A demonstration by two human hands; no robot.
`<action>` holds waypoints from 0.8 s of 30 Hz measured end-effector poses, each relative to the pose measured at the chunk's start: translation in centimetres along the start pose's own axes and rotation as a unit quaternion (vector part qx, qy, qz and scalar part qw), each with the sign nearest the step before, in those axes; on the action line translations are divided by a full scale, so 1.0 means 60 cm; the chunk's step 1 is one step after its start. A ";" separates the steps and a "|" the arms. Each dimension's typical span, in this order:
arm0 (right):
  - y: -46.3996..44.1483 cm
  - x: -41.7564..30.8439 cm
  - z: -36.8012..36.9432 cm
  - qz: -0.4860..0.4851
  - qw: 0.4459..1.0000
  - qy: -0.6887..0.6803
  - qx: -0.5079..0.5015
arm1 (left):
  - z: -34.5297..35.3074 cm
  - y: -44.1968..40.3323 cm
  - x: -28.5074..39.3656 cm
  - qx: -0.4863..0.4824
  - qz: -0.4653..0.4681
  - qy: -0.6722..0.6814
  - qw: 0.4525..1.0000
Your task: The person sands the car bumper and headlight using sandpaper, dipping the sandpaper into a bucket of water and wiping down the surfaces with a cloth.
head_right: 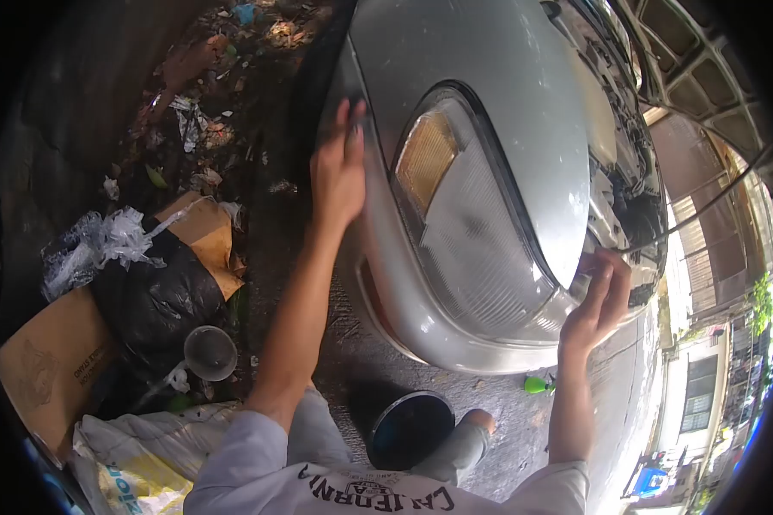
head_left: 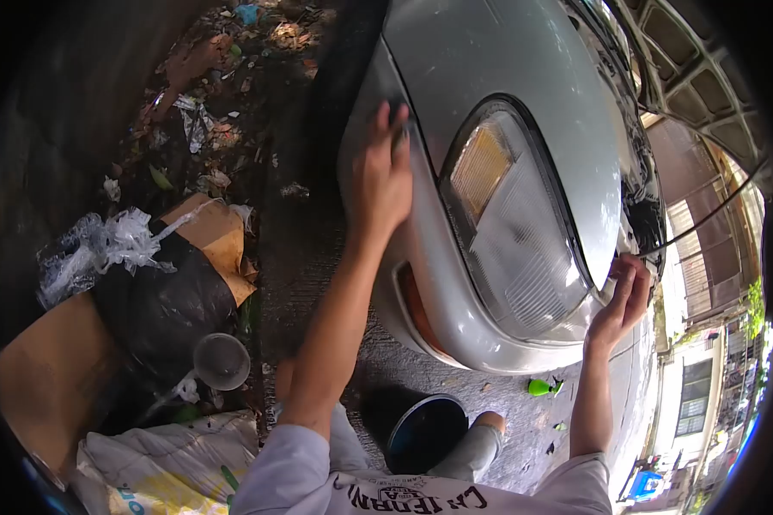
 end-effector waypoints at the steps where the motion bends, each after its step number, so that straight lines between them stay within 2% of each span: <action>1: -0.001 0.000 0.000 0.013 0.999 -0.026 -0.016 | 0.020 -0.057 -0.007 0.016 0.024 -0.009 1.000; 3: 0.000 0.002 -0.001 0.010 0.999 -0.046 -0.006 | 0.028 -0.060 0.002 0.029 0.035 -0.067 0.997; 6: 0.002 0.007 -0.005 0.027 0.998 -0.049 -0.003 | -0.025 0.098 0.037 -0.020 0.056 -0.102 0.993; 7: 0.001 0.010 -0.004 0.023 0.998 -0.054 -0.003 | -0.033 0.153 0.050 -0.022 0.132 -0.192 0.972; 8: 0.001 0.010 -0.002 0.031 0.998 -0.057 0.005 | -0.027 0.142 0.045 -0.004 0.127 -0.188 0.974; 9: 0.004 0.007 -0.002 0.035 0.997 -0.068 0.003 | -0.015 0.129 0.040 0.010 0.116 -0.183 0.976; 11: 0.002 0.001 -0.002 0.029 0.997 -0.072 0.007 | 0.010 -0.007 0.000 0.002 0.046 -0.145 0.988; 13: 0.002 0.003 -0.001 0.039 0.997 -0.064 0.002 | 0.002 -0.109 0.034 -0.105 -0.093 -0.165 0.976; 14: 0.000 0.003 -0.001 0.032 0.997 -0.076 0.000 | 0.013 -0.092 0.025 -0.113 -0.088 -0.165 0.976; 17: 0.003 -0.004 -0.004 0.050 0.996 -0.077 0.000 | -0.017 0.051 0.029 -0.044 0.017 -0.020 0.999; 18: 0.005 -0.002 -0.007 0.057 0.995 -0.079 0.014 | -0.029 0.123 0.028 -0.064 0.005 -0.038 0.997; 19: 0.006 -0.001 -0.007 0.049 0.995 -0.084 0.008 | -0.039 0.193 0.045 -0.069 0.045 -0.083 0.993; 20: 0.004 0.002 -0.006 0.038 0.995 -0.090 0.000 | -0.041 0.226 0.040 -0.059 0.087 -0.054 0.993; 23: 0.003 -0.008 -0.005 0.054 0.994 -0.094 0.002 | -0.019 0.059 -0.018 -0.098 -0.078 0.068 0.990; 24: 0.004 -0.005 -0.006 0.042 0.995 -0.091 0.002 | -0.001 -0.009 -0.036 -0.074 -0.120 0.114 0.983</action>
Point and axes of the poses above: each hand's wrist, its own y-axis away from the middle knuckle, its own z-axis out of the palm, x = y × z, the point moved 3 cm from there along -y, towards the middle knuckle, and after that the axes turned 10 degrees about x, right-handed, at the moved point
